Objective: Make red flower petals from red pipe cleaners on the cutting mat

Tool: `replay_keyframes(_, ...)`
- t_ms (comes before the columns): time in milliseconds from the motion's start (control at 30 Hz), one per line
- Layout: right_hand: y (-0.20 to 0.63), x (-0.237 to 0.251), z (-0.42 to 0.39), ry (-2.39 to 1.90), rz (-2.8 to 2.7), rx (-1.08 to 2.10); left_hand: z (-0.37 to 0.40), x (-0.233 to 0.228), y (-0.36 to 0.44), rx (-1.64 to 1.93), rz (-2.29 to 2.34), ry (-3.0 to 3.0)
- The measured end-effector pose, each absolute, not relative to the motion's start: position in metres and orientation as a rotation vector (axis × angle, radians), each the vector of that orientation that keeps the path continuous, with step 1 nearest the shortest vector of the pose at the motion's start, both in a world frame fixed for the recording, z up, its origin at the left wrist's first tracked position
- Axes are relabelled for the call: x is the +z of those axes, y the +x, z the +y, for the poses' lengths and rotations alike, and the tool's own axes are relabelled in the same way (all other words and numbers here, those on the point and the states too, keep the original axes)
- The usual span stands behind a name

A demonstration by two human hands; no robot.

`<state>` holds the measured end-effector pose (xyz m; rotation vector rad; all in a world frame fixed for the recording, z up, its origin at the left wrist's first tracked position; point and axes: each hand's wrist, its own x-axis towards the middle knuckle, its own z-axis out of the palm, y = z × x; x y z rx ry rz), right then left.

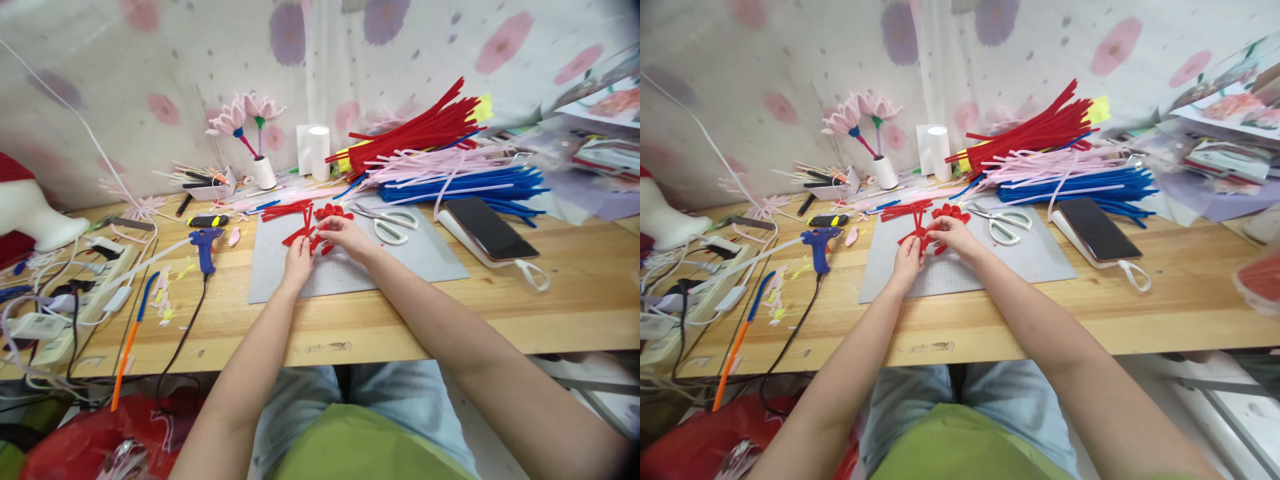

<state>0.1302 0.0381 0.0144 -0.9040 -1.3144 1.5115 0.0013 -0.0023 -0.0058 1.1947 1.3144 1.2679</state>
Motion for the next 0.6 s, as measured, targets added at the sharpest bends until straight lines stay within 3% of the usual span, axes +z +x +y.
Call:
replay_keyframes(300, 0.152, 0.018, 0.059, -0.880, -1.008, 1.022, -0.001, -0.013, -0.001, 1.162, 1.292, 1.382)
replay_keyframes(600, 0.148, 0.020, 0.052, -0.891, -1.119, 1.107, 0.001, -0.016, -0.003, 1.144, 1.395, 1.545)
